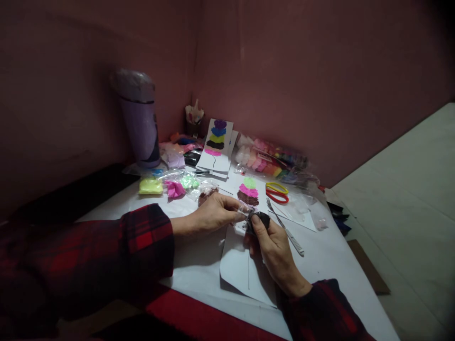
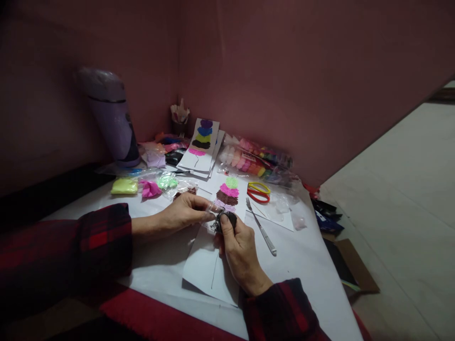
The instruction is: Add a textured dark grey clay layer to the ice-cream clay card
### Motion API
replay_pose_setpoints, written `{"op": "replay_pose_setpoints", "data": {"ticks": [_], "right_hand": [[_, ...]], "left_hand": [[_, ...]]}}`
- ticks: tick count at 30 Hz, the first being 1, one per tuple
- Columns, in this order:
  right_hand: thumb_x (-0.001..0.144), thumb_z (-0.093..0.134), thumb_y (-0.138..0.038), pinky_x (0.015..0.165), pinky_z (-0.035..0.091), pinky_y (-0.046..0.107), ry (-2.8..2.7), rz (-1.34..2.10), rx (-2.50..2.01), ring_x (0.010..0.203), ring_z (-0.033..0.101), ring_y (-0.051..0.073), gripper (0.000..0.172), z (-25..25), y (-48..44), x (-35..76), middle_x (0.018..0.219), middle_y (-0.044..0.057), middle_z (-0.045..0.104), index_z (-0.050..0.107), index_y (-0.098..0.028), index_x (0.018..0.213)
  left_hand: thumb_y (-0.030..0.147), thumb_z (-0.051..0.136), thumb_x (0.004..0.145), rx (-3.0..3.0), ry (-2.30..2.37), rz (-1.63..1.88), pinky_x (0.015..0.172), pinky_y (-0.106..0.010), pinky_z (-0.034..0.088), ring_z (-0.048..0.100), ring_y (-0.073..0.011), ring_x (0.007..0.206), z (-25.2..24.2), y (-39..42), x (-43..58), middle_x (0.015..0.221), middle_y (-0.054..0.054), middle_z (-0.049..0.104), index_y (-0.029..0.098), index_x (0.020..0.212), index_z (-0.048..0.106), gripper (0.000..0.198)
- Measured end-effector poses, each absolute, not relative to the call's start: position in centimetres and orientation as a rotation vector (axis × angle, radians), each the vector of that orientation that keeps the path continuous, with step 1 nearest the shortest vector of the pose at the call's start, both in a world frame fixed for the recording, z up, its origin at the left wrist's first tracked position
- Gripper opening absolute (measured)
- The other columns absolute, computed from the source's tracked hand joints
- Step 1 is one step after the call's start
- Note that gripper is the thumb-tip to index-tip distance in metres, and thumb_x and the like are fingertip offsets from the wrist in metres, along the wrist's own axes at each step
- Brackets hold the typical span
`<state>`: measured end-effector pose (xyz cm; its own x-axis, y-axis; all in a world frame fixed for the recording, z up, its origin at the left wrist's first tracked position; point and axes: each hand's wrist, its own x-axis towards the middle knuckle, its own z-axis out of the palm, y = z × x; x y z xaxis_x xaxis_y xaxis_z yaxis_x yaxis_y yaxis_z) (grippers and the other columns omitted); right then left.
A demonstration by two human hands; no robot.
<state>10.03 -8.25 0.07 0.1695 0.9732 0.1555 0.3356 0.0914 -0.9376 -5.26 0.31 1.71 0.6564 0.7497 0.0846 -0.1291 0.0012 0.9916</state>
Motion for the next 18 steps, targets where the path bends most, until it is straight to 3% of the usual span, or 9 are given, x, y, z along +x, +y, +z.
{"op": "replay_pose_setpoints", "data": {"ticks": [4, 13, 18], "right_hand": [[0.093, 0.048, -0.052, 0.038, 0.036, 0.023, -1.391, 0.784, -1.431, 0.037, 0.047, 0.01, 0.043, 0.23, -8.38, 10.01, 0.048, -0.002, 0.055, 0.052, -0.019, 0.066], [0.092, 0.049, -0.055, 0.038, 0.035, 0.024, -1.355, 0.803, -1.42, 0.037, 0.047, 0.011, 0.044, 0.42, -8.5, 9.81, 0.044, -0.003, 0.053, 0.049, -0.02, 0.066], [0.09, 0.05, -0.058, 0.036, 0.037, 0.022, -1.24, 0.898, -1.401, 0.035, 0.047, 0.01, 0.043, 0.52, -8.44, 9.71, 0.044, -0.004, 0.054, 0.048, -0.02, 0.068]], "left_hand": [[0.022, 0.076, 0.06, 1.349, 0.563, 0.734, 0.057, -0.023, 0.036, 0.05, -0.0094, 0.059, 1.75, 0.25, -5.14, 0.065, -0.001, 0.064, 0.012, 0.075, 0.074, 0.018], [0.021, 0.078, 0.054, 1.313, 0.541, 0.695, 0.054, -0.02, 0.034, 0.046, -0.0066, 0.052, 1.92, 0.26, -4.97, 0.053, 0.004, 0.055, 0.011, 0.057, 0.062, 0.02], [0.022, 0.076, 0.059, 1.332, 0.557, 0.698, 0.051, -0.02, 0.032, 0.043, -0.0058, 0.049, 2.1, 0.11, -4.96, 0.052, 0.004, 0.053, 0.012, 0.058, 0.06, 0.019]]}}
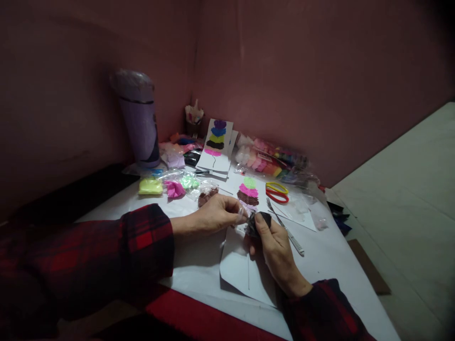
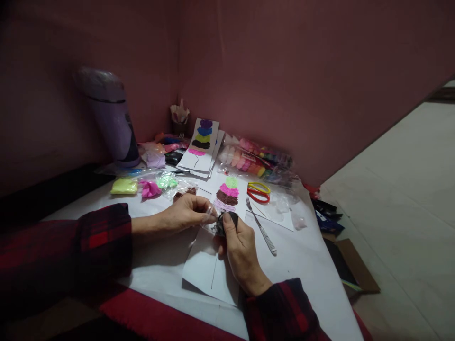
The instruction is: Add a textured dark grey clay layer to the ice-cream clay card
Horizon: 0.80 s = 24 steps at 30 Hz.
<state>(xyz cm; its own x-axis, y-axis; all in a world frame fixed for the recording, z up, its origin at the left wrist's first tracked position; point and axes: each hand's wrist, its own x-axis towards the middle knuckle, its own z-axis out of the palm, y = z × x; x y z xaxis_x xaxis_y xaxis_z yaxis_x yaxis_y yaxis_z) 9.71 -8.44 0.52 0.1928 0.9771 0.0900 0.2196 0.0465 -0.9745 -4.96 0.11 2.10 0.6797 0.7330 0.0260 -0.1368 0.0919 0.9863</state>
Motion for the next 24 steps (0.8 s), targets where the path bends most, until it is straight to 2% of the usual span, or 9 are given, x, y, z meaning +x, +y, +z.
{"op": "replay_pose_setpoints", "data": {"ticks": [5, 13, 20, 24], "right_hand": [[0.087, 0.051, -0.063, 0.032, 0.039, 0.02, -1.16, 0.941, -1.379, 0.032, 0.046, 0.009, 0.047, 0.77, -8.37, 9.66, 0.043, -0.003, 0.054, 0.049, -0.02, 0.069], [0.087, 0.05, -0.063, 0.03, 0.04, 0.019, -1.133, 0.944, -1.367, 0.032, 0.047, 0.009, 0.046, 0.5, -8.39, 9.72, 0.044, -0.004, 0.055, 0.049, -0.02, 0.071], [0.088, 0.049, -0.064, 0.031, 0.039, 0.02, -1.174, 0.884, -1.397, 0.032, 0.046, 0.008, 0.048, 0.54, -8.41, 9.73, 0.047, -0.004, 0.054, 0.048, -0.02, 0.07], [0.09, 0.046, -0.062, 0.033, 0.039, 0.02, -1.208, 0.887, -1.402, 0.032, 0.046, 0.009, 0.047, 0.84, -8.47, 9.63, 0.043, -0.004, 0.052, 0.048, -0.02, 0.07]], "left_hand": [[0.023, 0.075, 0.064, 1.326, 0.541, 0.773, 0.053, -0.021, 0.033, 0.043, -0.0063, 0.051, 2.04, 0.02, -5.01, 0.053, 0.004, 0.052, 0.011, 0.06, 0.061, 0.018], [0.024, 0.076, 0.062, 1.298, 0.54, 0.778, 0.053, -0.021, 0.033, 0.043, -0.006, 0.051, 2.4, 0.01, -4.94, 0.054, 0.004, 0.053, 0.011, 0.061, 0.062, 0.019], [0.037, 0.077, 0.064, 1.392, 0.615, 0.74, 0.045, -0.02, 0.026, 0.037, -0.0049, 0.044, 2.36, -0.02, -5.0, 0.046, 0.005, 0.047, 0.012, 0.052, 0.056, 0.035], [0.029, 0.078, 0.062, 1.359, 0.57, 0.74, 0.049, -0.02, 0.029, 0.04, -0.0055, 0.049, 2.3, 0.06, -5.05, 0.051, 0.004, 0.053, 0.01, 0.063, 0.067, 0.022]]}}
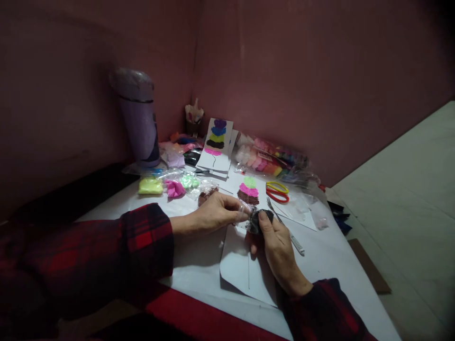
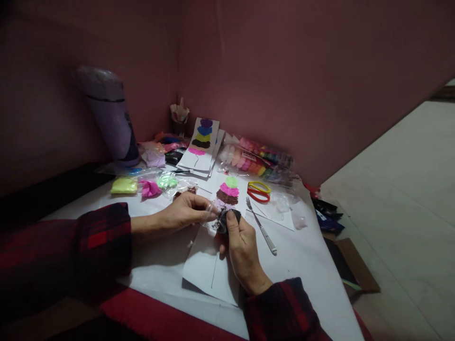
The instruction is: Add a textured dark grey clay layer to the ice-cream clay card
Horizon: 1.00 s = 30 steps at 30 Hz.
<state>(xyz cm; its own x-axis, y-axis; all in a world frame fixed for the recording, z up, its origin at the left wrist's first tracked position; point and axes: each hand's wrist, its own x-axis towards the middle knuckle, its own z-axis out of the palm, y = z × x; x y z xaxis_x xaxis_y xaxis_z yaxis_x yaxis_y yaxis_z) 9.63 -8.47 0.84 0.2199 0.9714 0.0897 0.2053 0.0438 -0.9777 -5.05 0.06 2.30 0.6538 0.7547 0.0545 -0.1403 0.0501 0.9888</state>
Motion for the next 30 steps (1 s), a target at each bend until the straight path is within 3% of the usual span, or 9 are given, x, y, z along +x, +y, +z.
{"op": "replay_pose_setpoints", "data": {"ticks": [4, 10, 16, 30], "right_hand": [[0.091, 0.046, -0.061, 0.034, 0.037, 0.02, -1.229, 0.866, -1.407, 0.032, 0.046, 0.009, 0.047, 0.7, -8.4, 9.6, 0.042, -0.004, 0.052, 0.047, -0.02, 0.069], [0.089, 0.048, -0.063, 0.034, 0.036, 0.02, -1.229, 0.878, -1.43, 0.034, 0.046, 0.009, 0.047, 0.3, -8.3, 9.7, 0.046, -0.003, 0.054, 0.047, -0.02, 0.069], [0.089, 0.048, -0.062, 0.033, 0.033, 0.019, -1.239, 0.88, -1.44, 0.033, 0.045, 0.008, 0.049, 0.3, -8.4, 9.8, 0.046, -0.003, 0.053, 0.047, -0.019, 0.066], [0.09, 0.047, -0.062, 0.033, 0.036, 0.02, -1.25, 0.847, -1.452, 0.034, 0.047, 0.008, 0.048, -0.2, -8.3, 10.0, 0.048, -0.003, 0.054, 0.047, -0.019, 0.068]], "left_hand": [[0.029, 0.077, 0.064, 1.365, 0.556, 0.721, 0.052, -0.021, 0.032, 0.042, -0.0064, 0.051, 2.3, 0.1, -5.1, 0.053, 0.003, 0.053, 0.01, 0.069, 0.069, 0.021], [0.046, 0.076, 0.066, 1.401, 0.543, 0.708, 0.049, -0.021, 0.028, 0.037, -0.0056, 0.048, 2.4, -0.1, -5.1, 0.052, 0.005, 0.047, 0.012, 0.06, 0.057, 0.039], [0.054, 0.073, 0.067, 1.427, 0.544, 0.707, 0.051, -0.022, 0.023, 0.034, -0.0063, 0.052, 2.2, -0.1, -5.0, 0.055, 0.005, 0.043, 0.012, 0.064, 0.055, 0.046], [0.049, 0.078, 0.06, 1.421, 0.575, 0.679, 0.049, -0.022, 0.019, 0.03, -0.0055, 0.05, 3.0, -0.4, -4.9, 0.05, 0.007, 0.04, 0.014, 0.056, 0.05, 0.046]]}}
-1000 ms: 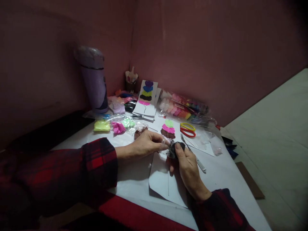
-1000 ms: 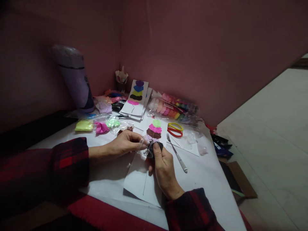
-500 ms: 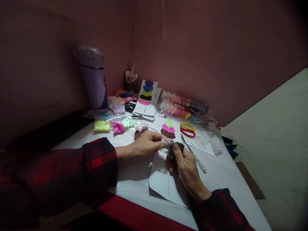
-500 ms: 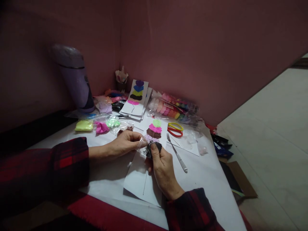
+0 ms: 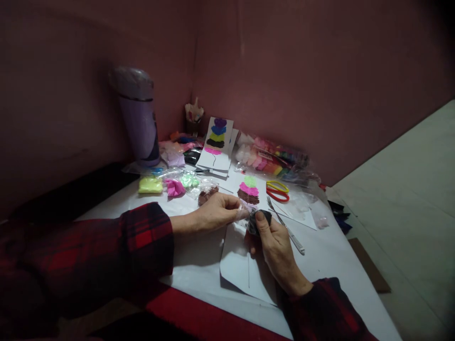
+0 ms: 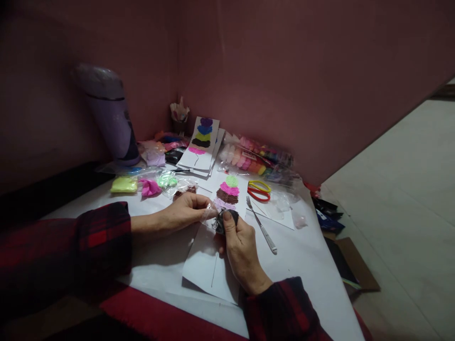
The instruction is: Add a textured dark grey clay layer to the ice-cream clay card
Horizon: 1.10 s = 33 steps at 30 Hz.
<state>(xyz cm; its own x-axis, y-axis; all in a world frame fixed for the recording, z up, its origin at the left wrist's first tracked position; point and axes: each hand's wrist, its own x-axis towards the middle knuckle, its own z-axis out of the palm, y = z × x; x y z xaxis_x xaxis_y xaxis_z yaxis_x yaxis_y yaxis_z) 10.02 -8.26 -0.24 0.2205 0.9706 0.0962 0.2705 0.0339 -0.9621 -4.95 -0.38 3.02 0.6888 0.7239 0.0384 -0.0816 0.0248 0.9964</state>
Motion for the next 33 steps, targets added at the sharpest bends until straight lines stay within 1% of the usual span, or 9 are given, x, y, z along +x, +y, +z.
{"op": "replay_pose_setpoints", "data": {"ticks": [7, 13, 19, 26, 30, 33], "right_hand": [[0.089, 0.048, -0.062, 0.032, 0.036, 0.019, -1.244, 0.828, -1.454, 0.033, 0.045, 0.008, 0.047, 0.3, -8.4, 9.8, 0.045, -0.005, 0.051, 0.047, -0.02, 0.068], [0.088, 0.049, -0.063, 0.032, 0.035, 0.02, -1.251, 0.822, -1.457, 0.032, 0.046, 0.009, 0.048, 0.3, -8.4, 9.7, 0.045, -0.004, 0.053, 0.047, -0.02, 0.067], [0.09, 0.049, -0.06, 0.033, 0.035, 0.021, -1.272, 0.828, -1.45, 0.033, 0.046, 0.009, 0.047, 0.1, -8.4, 9.8, 0.046, -0.003, 0.054, 0.048, -0.02, 0.066], [0.091, 0.049, -0.059, 0.036, 0.035, 0.022, -1.328, 0.776, -1.451, 0.035, 0.045, 0.009, 0.048, 0.2, -8.6, 10.0, 0.044, -0.004, 0.05, 0.046, -0.02, 0.062], [0.091, 0.047, -0.061, 0.036, 0.035, 0.023, -1.334, 0.775, -1.457, 0.035, 0.046, 0.01, 0.05, 0.1, -8.6, 10.1, 0.044, -0.003, 0.05, 0.046, -0.02, 0.061], [0.091, 0.046, -0.061, 0.037, 0.035, 0.023, -1.341, 0.758, -1.457, 0.036, 0.046, 0.01, 0.05, 0.1, -8.5, 10.0, 0.044, -0.003, 0.05, 0.047, -0.02, 0.061]], "left_hand": [[0.049, 0.079, 0.06, 1.423, 0.551, 0.678, 0.05, -0.021, 0.021, 0.032, -0.0057, 0.051, 2.5, -0.2, -4.9, 0.051, 0.006, 0.041, 0.013, 0.057, 0.053, 0.044], [0.047, 0.079, 0.061, 1.441, 0.549, 0.662, 0.049, -0.021, 0.023, 0.034, -0.0061, 0.051, 2.1, 0.0, -4.9, 0.051, 0.006, 0.043, 0.013, 0.059, 0.055, 0.042], [0.046, 0.079, 0.061, 1.437, 0.553, 0.641, 0.049, -0.021, 0.023, 0.034, -0.006, 0.05, 2.1, 0.0, -4.9, 0.05, 0.006, 0.043, 0.013, 0.058, 0.054, 0.042], [0.047, 0.077, 0.062, 1.469, 0.542, 0.622, 0.049, -0.021, 0.023, 0.035, -0.0065, 0.05, 1.8, 0.1, -5.0, 0.05, 0.006, 0.043, 0.013, 0.058, 0.053, 0.042], [0.044, 0.075, 0.067, 1.499, 0.531, 0.619, 0.05, -0.021, 0.025, 0.037, -0.0068, 0.051, 1.4, 0.3, -4.9, 0.051, 0.005, 0.044, 0.013, 0.06, 0.054, 0.038], [0.045, 0.074, 0.068, 1.517, 0.528, 0.614, 0.049, -0.022, 0.025, 0.037, -0.0071, 0.051, 1.2, 0.3, -4.9, 0.051, 0.005, 0.045, 0.013, 0.061, 0.054, 0.038]]}}
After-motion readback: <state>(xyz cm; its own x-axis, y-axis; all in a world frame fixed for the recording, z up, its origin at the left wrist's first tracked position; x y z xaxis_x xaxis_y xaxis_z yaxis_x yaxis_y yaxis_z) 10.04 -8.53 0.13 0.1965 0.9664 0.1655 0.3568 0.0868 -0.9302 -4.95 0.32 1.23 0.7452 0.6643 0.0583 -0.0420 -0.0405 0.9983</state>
